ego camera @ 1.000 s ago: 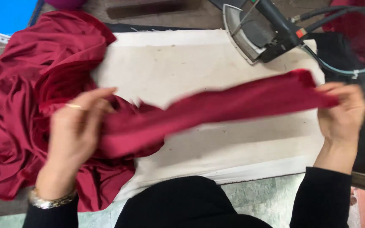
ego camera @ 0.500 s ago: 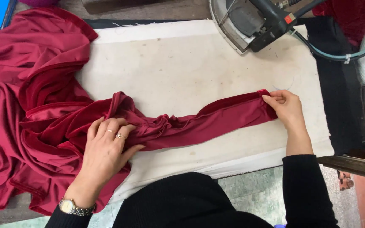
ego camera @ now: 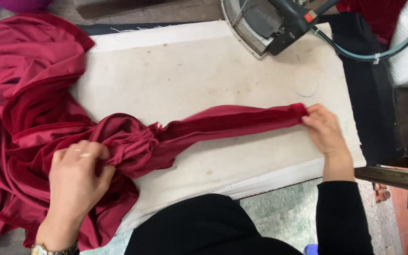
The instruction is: Ironing and pressing a red velvet garment using a steam iron and a wooden pressing block to set the seams.
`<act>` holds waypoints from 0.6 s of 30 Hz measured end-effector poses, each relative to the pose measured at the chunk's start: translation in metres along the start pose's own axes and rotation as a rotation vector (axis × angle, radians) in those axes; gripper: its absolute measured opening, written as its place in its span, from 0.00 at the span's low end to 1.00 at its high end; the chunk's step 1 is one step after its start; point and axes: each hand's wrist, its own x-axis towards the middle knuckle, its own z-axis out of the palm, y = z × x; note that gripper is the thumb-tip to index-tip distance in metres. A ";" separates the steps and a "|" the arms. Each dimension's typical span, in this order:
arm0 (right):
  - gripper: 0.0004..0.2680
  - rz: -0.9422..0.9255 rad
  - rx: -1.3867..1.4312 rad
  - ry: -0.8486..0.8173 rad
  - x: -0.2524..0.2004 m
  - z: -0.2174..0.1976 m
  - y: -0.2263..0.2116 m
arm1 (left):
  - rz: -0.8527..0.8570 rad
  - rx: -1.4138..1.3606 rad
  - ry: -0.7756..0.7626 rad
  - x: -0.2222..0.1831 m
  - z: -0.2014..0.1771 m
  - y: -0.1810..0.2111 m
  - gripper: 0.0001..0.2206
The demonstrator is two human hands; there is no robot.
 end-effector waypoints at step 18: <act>0.12 0.245 -0.523 0.044 -0.004 0.102 -0.062 | -0.068 -0.030 -0.401 0.088 0.052 0.082 0.24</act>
